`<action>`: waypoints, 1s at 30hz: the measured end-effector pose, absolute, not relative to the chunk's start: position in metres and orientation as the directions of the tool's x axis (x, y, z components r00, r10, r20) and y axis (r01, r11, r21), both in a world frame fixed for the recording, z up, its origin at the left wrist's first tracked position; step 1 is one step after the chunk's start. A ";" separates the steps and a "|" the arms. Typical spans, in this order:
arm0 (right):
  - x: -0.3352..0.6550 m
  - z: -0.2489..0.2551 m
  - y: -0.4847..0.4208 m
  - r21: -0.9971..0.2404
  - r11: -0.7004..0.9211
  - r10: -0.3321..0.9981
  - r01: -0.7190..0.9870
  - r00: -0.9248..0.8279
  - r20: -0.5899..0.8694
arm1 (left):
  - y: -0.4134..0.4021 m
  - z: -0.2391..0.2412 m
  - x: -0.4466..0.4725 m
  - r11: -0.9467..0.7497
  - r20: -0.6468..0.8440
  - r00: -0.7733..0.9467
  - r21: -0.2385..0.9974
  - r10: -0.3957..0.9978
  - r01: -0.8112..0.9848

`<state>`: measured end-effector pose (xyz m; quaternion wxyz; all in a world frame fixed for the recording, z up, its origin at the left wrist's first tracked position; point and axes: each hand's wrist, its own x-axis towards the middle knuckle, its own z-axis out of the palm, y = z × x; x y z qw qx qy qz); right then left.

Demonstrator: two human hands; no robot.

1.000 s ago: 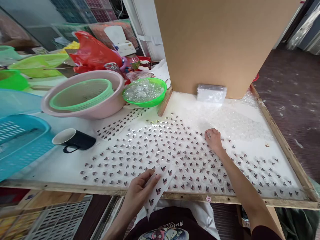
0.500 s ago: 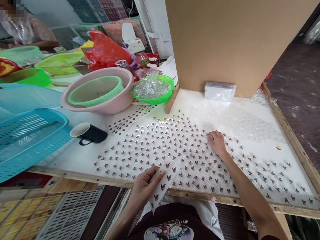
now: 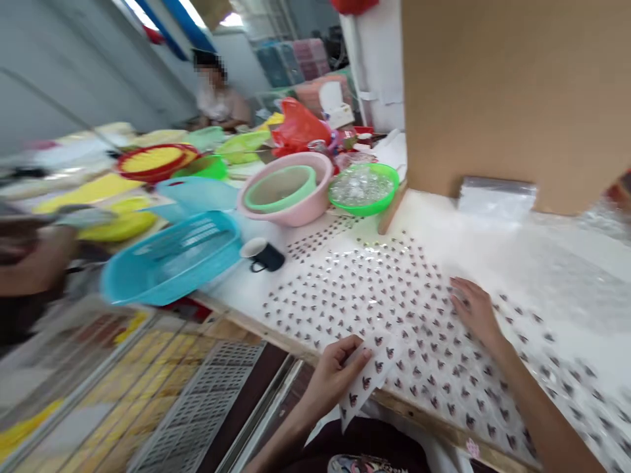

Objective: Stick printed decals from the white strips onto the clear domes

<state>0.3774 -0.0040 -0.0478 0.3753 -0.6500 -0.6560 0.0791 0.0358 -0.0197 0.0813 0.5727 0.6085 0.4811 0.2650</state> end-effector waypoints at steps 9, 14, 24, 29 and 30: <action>0.381 -0.083 0.001 -0.546 0.229 0.908 0.806 0.025 0.418 | -0.025 0.073 0.023 0.148 -0.266 0.419 0.944 0.868 0.294; 0.383 -0.094 -0.002 -0.542 0.192 0.922 0.818 0.039 0.384 | -0.026 0.068 0.020 0.177 -0.287 0.421 0.943 0.860 0.280; 0.371 -0.089 -0.008 -0.596 0.153 0.967 0.788 0.005 0.256 | -0.031 0.057 0.017 0.195 -0.281 0.478 0.956 0.832 0.221; 0.358 -0.078 -0.013 -0.622 0.013 0.996 0.783 0.043 0.075 | -0.032 0.062 0.016 0.195 -0.283 0.487 0.955 0.827 0.224; 0.355 -0.077 -0.013 -0.631 0.013 0.996 0.776 0.043 0.074 | -0.032 0.063 0.016 0.191 -0.277 0.491 0.957 0.826 0.219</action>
